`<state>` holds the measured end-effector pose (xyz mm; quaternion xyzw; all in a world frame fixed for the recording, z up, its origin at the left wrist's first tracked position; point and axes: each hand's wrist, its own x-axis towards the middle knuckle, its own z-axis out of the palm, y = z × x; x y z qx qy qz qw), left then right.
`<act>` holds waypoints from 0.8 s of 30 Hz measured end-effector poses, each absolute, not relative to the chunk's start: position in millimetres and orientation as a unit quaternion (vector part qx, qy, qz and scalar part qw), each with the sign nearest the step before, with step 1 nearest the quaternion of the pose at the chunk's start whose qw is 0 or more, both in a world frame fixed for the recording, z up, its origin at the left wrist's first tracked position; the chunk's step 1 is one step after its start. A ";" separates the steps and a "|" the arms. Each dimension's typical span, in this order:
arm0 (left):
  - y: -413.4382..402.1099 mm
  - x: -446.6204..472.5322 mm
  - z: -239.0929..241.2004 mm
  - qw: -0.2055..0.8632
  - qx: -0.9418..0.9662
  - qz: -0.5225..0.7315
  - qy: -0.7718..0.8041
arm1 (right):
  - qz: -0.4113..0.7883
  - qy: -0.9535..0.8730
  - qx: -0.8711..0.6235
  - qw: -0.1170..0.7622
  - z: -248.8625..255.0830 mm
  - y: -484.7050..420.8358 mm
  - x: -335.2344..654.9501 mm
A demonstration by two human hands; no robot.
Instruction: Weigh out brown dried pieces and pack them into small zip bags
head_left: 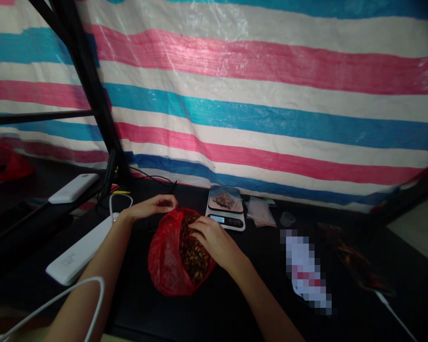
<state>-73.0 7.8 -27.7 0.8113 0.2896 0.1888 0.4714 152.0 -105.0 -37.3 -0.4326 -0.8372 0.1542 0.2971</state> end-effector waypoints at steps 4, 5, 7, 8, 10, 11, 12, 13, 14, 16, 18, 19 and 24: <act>6.6 -76.5 -29.2 0.492 0.782 0.235 0.301 | 0.201 -0.826 -0.402 0.340 -35.9 -104.5 152.7; 6.4 -76.9 -29.2 0.493 0.778 0.244 0.303 | 0.211 -0.822 -0.394 0.352 -35.7 -103.3 154.0; 6.1 -77.1 -28.9 0.488 0.776 0.250 0.311 | 0.222 -0.815 -0.383 0.373 -35.7 -99.9 157.3; 5.9 -76.8 -28.5 0.484 0.778 0.247 0.316 | 0.223 -0.812 -0.383 0.380 -36.0 -97.9 159.3; 5.3 -75.5 -27.6 0.472 0.785 0.238 0.324 | 0.216 -0.807 -0.393 0.384 -36.6 -94.5 162.9; 4.9 -74.8 -27.0 0.468 0.788 0.232 0.325 | 0.209 -0.806 -0.402 0.382 -36.8 -93.4 164.3; 4.5 -74.0 -26.4 0.466 0.791 0.227 0.325 | 0.199 -0.806 -0.412 0.376 -36.8 -92.8 165.2; 4.0 -73.3 -25.8 0.465 0.793 0.222 0.323 | 0.185 -0.808 -0.421 0.368 -36.5 -92.6 165.6; 3.6 -72.8 -25.3 0.466 0.795 0.218 0.321 | 0.167 -0.810 -0.432 0.359 -35.9 -93.0 165.6; 3.2 -72.2 -24.8 0.467 0.798 0.210 0.318 | 0.121 -0.812 -0.455 0.344 -34.0 -94.1 165.0; 3.6 -72.0 -25.1 0.468 0.798 0.209 0.318 | 0.074 -0.801 -0.485 0.344 -32.4 -94.4 166.6; 4.0 -71.8 -25.5 0.470 0.797 0.210 0.317 | 0.052 -0.784 -0.507 0.354 -32.1 -93.7 169.4; 6.2 -70.1 -28.2 0.472 0.790 0.228 0.317 | -0.054 -0.599 -0.668 0.438 -39.0 -80.9 208.4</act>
